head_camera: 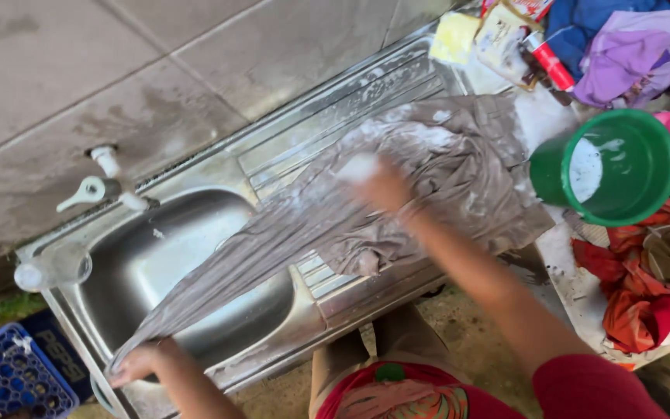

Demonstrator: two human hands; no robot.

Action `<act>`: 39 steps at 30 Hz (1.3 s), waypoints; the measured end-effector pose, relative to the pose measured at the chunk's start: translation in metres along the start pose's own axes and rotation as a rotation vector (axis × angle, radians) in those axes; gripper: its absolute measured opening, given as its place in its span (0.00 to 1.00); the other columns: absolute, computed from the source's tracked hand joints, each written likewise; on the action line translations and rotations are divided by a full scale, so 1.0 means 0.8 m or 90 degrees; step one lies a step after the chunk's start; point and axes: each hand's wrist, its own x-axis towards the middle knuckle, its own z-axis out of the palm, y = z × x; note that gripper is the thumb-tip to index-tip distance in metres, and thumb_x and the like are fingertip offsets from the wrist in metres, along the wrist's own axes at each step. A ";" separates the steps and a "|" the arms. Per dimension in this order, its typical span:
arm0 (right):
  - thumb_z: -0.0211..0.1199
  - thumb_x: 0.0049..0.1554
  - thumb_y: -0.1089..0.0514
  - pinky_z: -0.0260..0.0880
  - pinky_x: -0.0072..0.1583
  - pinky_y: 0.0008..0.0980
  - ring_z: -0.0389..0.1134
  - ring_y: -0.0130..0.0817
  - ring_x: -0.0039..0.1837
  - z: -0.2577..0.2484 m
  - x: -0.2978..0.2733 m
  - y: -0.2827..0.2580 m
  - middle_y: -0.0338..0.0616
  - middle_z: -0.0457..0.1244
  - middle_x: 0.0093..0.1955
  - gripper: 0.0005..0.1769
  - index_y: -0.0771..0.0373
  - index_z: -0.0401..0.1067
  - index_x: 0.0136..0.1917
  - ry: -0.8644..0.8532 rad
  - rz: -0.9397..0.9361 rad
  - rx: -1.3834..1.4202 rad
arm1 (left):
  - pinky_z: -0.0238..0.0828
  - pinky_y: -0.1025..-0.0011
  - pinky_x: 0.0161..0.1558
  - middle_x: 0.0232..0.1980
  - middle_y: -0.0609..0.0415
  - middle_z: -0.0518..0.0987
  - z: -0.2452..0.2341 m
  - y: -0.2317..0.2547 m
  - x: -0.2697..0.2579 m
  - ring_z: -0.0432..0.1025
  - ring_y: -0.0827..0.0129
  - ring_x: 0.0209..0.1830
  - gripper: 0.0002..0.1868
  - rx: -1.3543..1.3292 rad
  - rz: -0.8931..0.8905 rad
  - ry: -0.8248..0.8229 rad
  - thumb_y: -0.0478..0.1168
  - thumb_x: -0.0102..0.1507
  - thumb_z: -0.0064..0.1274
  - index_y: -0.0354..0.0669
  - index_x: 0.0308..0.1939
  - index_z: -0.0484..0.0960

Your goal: The person is washing and scrubbing a pair of pants by hand in a sink using a brush and soap.

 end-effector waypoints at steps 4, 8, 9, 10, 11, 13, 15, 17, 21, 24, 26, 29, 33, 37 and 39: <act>0.60 0.59 0.37 0.67 0.52 0.56 0.65 0.60 0.60 -0.098 -0.028 0.158 0.65 0.62 0.62 0.29 0.48 0.74 0.69 0.088 0.347 -0.247 | 0.58 0.49 0.66 0.80 0.48 0.58 0.017 0.012 0.043 0.62 0.53 0.72 0.32 -0.026 0.112 -0.057 0.61 0.71 0.28 0.55 0.77 0.55; 0.65 0.51 0.34 0.68 0.54 0.53 0.65 0.59 0.58 -0.032 -0.034 0.227 0.71 0.60 0.64 0.37 0.52 0.74 0.68 0.206 0.361 -0.448 | 0.72 0.45 0.59 0.70 0.44 0.70 0.015 0.010 0.028 0.71 0.47 0.63 0.30 0.019 0.327 0.020 0.59 0.68 0.33 0.45 0.66 0.68; 0.65 0.51 0.34 0.68 0.54 0.53 0.65 0.59 0.58 -0.018 -0.024 0.169 0.71 0.60 0.64 0.37 0.52 0.74 0.68 0.204 0.363 -0.446 | 0.72 0.45 0.59 0.70 0.44 0.70 0.014 0.003 0.013 0.71 0.47 0.63 0.30 0.021 0.330 0.018 0.59 0.68 0.33 0.45 0.66 0.68; 0.64 0.54 0.38 0.68 0.56 0.50 0.66 0.54 0.58 -0.007 -0.007 0.115 0.62 0.63 0.60 0.30 0.57 0.75 0.63 0.172 0.267 -0.358 | 0.70 0.48 0.61 0.70 0.43 0.70 0.012 -0.012 -0.008 0.70 0.47 0.64 0.30 0.123 0.380 -0.093 0.58 0.69 0.33 0.44 0.67 0.67; 0.63 0.57 0.42 0.67 0.59 0.47 0.68 0.49 0.58 0.003 0.009 0.061 0.53 0.67 0.56 0.24 0.62 0.76 0.57 0.140 0.172 -0.270 | 0.69 0.50 0.63 0.70 0.42 0.69 0.005 -0.028 -0.032 0.69 0.48 0.65 0.30 0.226 0.428 -0.204 0.58 0.71 0.33 0.43 0.68 0.66; 0.65 0.55 0.44 0.66 0.54 0.49 0.66 0.51 0.55 -0.013 0.003 -0.012 0.55 0.66 0.54 0.22 0.52 0.77 0.60 0.079 0.073 -0.204 | 0.66 0.55 0.66 0.70 0.41 0.68 0.046 -0.021 -0.180 0.68 0.50 0.66 0.29 0.436 0.510 -0.434 0.57 0.75 0.33 0.41 0.71 0.63; 0.66 0.52 0.46 0.65 0.49 0.51 0.64 0.54 0.52 -0.039 -0.011 -0.045 0.57 0.65 0.51 0.24 0.42 0.78 0.63 0.014 -0.026 -0.135 | 0.65 0.58 0.68 0.70 0.40 0.67 0.033 -0.021 -0.330 0.67 0.50 0.67 0.29 0.545 0.544 -0.547 0.57 0.76 0.34 0.39 0.72 0.62; 0.68 0.55 0.51 0.66 0.65 0.45 0.65 0.49 0.63 -0.074 -0.023 -0.037 0.47 0.65 0.62 0.25 0.50 0.73 0.66 0.085 0.116 0.137 | 0.43 0.56 0.79 0.78 0.35 0.58 0.046 -0.015 -0.432 0.53 0.45 0.79 0.29 0.487 0.491 -0.761 0.49 0.81 0.34 0.31 0.78 0.54; 0.65 0.62 0.58 0.59 0.70 0.43 0.63 0.49 0.68 -0.093 -0.090 0.081 0.54 0.62 0.67 0.27 0.65 0.65 0.72 0.281 0.260 0.230 | 0.30 0.55 0.86 0.83 0.38 0.53 0.042 0.004 -0.648 0.44 0.49 0.87 0.29 0.428 0.483 -0.943 0.48 0.79 0.29 0.35 0.80 0.50; 0.58 0.69 0.57 0.59 0.73 0.39 0.61 0.41 0.72 -0.132 -0.134 0.132 0.49 0.60 0.70 0.21 0.64 0.61 0.72 0.396 0.348 0.301 | 0.46 0.53 0.85 0.80 0.41 0.63 0.017 0.037 -0.784 0.54 0.48 0.85 0.27 0.554 0.329 -1.223 0.47 0.74 0.42 0.42 0.75 0.63; 0.57 0.66 0.54 0.60 0.60 0.39 0.59 0.40 0.59 -0.156 -0.154 0.138 0.50 0.61 0.60 0.25 0.57 0.57 0.74 0.428 0.594 0.682 | 0.53 0.52 0.79 0.80 0.32 0.55 -0.005 0.030 -0.822 0.54 0.38 0.81 0.35 0.424 0.049 -1.400 0.46 0.72 0.41 0.38 0.80 0.49; 0.57 0.73 0.55 0.55 0.74 0.36 0.56 0.36 0.74 -0.133 -0.198 0.150 0.45 0.57 0.74 0.21 0.64 0.61 0.75 0.471 0.489 0.416 | 0.63 0.56 0.68 0.72 0.35 0.67 -0.069 -0.078 -0.756 0.63 0.41 0.73 0.23 0.596 0.369 -1.512 0.45 0.61 0.54 0.40 0.58 0.73; 0.58 0.70 0.53 0.63 0.66 0.37 0.62 0.35 0.63 -0.128 -0.179 0.085 0.46 0.60 0.68 0.24 0.62 0.57 0.75 0.498 0.484 0.402 | 0.73 0.56 0.50 0.53 0.45 0.82 -0.044 -0.124 -0.607 0.76 0.48 0.51 0.13 0.701 0.555 -1.290 0.36 0.57 0.51 0.42 0.43 0.87; 0.65 0.62 0.51 0.65 0.61 0.44 0.66 0.47 0.60 -0.107 -0.094 -0.029 0.50 0.64 0.61 0.22 0.58 0.69 0.67 0.234 0.294 0.176 | 0.69 0.53 0.42 0.44 0.40 0.80 -0.032 -0.179 -0.486 0.74 0.46 0.41 0.21 0.842 0.774 -0.863 0.48 0.60 0.57 0.38 0.52 0.82; 0.69 0.57 0.48 0.68 0.60 0.45 0.66 0.50 0.59 -0.067 -0.064 -0.066 0.49 0.65 0.61 0.26 0.56 0.71 0.66 0.215 0.189 0.140 | 0.68 0.53 0.43 0.41 0.40 0.79 -0.040 -0.217 -0.446 0.73 0.45 0.40 0.23 0.804 0.740 -0.859 0.48 0.61 0.58 0.37 0.54 0.81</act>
